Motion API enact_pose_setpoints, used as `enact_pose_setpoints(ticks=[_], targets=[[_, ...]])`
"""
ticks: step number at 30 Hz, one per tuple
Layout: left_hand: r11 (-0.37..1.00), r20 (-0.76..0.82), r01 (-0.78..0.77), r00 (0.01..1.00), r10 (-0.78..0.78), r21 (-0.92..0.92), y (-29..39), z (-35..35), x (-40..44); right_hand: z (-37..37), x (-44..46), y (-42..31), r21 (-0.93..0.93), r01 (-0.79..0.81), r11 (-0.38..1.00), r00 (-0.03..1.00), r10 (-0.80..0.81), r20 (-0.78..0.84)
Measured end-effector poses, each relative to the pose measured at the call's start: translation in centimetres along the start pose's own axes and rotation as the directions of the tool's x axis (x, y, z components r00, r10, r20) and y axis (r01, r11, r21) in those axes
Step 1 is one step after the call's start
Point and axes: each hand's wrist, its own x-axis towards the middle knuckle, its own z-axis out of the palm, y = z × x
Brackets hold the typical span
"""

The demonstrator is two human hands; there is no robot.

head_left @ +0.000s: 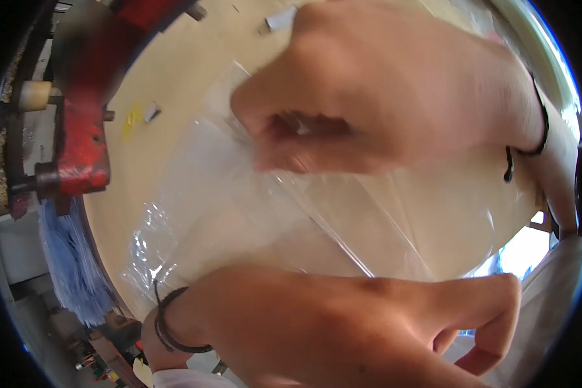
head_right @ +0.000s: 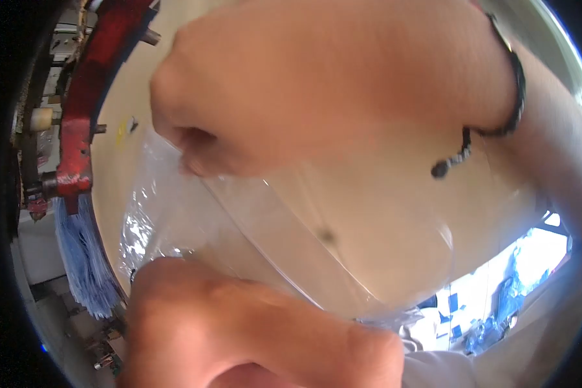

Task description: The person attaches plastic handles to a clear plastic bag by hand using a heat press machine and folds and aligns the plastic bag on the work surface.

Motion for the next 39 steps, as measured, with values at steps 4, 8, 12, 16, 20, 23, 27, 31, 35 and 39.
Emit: enact_pose_setpoints(ticks=[4, 8, 12, 16, 20, 23, 27, 31, 35, 39], targets=[[0.977, 0.064, 0.215, 0.975, -0.213, -0.014, 0.3, -0.4, 0.4, 0.7, 0.4, -0.8, 0.011, -0.015, 1.000, 1.000, 0.015, -0.015], [0.975, 0.123, 0.175, 0.974, -0.192, 0.136, 0.9, -1.4, 1.5, -1.1, 0.4, 0.4, 0.020, -0.015, 1.000, 1.000, 0.014, 0.008], [0.962, 0.157, 0.022, 0.985, -0.067, 0.271, -0.1, -2.0, 0.8, -1.4, 0.7, 0.1, 0.067, -0.032, 0.997, 0.999, 0.031, 0.028], [0.917, 0.086, 0.210, 0.964, -0.252, 0.338, 1.3, -1.3, 0.5, -2.2, 1.1, 0.0, 0.132, -0.043, 0.990, 0.998, 0.036, 0.054], [0.905, 0.048, 0.201, 0.971, -0.235, 0.376, 1.3, -1.1, 0.7, -1.9, 1.0, 0.6, 0.121, -0.003, 0.993, 1.000, -0.001, 0.031], [0.724, -0.072, 0.231, 0.967, -0.244, 0.650, 3.0, 1.2, 1.4, -2.1, 0.7, 0.2, 0.119, -0.009, 0.993, 1.000, 0.005, 0.027], [0.060, -0.223, 0.233, 0.965, -0.137, 0.971, 5.0, 3.3, -0.1, -2.3, 0.5, 0.5, 0.087, 0.011, 0.996, 0.999, -0.015, 0.047], [-0.342, -0.426, 0.442, 0.896, 0.124, 0.829, 5.1, 4.0, -4.8, -2.9, 0.8, 0.1, 0.046, -0.048, 0.998, 0.993, 0.043, 0.106], [-0.427, -0.382, 0.542, 0.830, 0.407, 0.724, 1.7, 2.0, -8.8, -2.6, 0.4, 0.5, 0.010, 0.006, 1.000, 1.000, -0.006, 0.015], [-0.535, -0.280, 0.594, 0.783, 0.555, 0.601, -0.4, 1.8, -9.2, -3.3, 0.3, 1.4, -0.061, -0.031, 0.998, 0.996, 0.026, -0.087]])
